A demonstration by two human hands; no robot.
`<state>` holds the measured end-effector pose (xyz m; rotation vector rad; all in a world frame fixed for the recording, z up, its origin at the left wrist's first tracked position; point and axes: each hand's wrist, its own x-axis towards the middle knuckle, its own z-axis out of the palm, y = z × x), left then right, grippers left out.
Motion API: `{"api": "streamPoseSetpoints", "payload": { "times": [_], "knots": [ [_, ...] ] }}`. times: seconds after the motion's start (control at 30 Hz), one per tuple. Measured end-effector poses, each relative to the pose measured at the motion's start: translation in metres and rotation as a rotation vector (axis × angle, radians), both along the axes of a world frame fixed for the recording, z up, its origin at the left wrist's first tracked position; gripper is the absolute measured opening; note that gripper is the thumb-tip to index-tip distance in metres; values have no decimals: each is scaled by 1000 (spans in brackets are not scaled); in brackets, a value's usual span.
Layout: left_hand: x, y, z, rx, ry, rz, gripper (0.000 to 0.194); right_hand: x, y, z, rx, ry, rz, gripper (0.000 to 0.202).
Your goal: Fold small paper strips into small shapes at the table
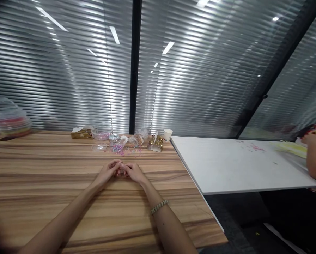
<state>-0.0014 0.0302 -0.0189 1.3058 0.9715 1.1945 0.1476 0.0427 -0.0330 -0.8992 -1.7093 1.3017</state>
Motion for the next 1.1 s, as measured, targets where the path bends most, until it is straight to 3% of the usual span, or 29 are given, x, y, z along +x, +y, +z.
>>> {"api": "streamPoseSetpoints", "payload": {
  "times": [0.73,1.1],
  "knots": [
    [-1,-4,4,51,106,-9,39,1,-4,6,52,-38,-4,44],
    [2,-5,5,32,78,-16,36,1,0,0,53,-22,-3,43]
  ]
}}
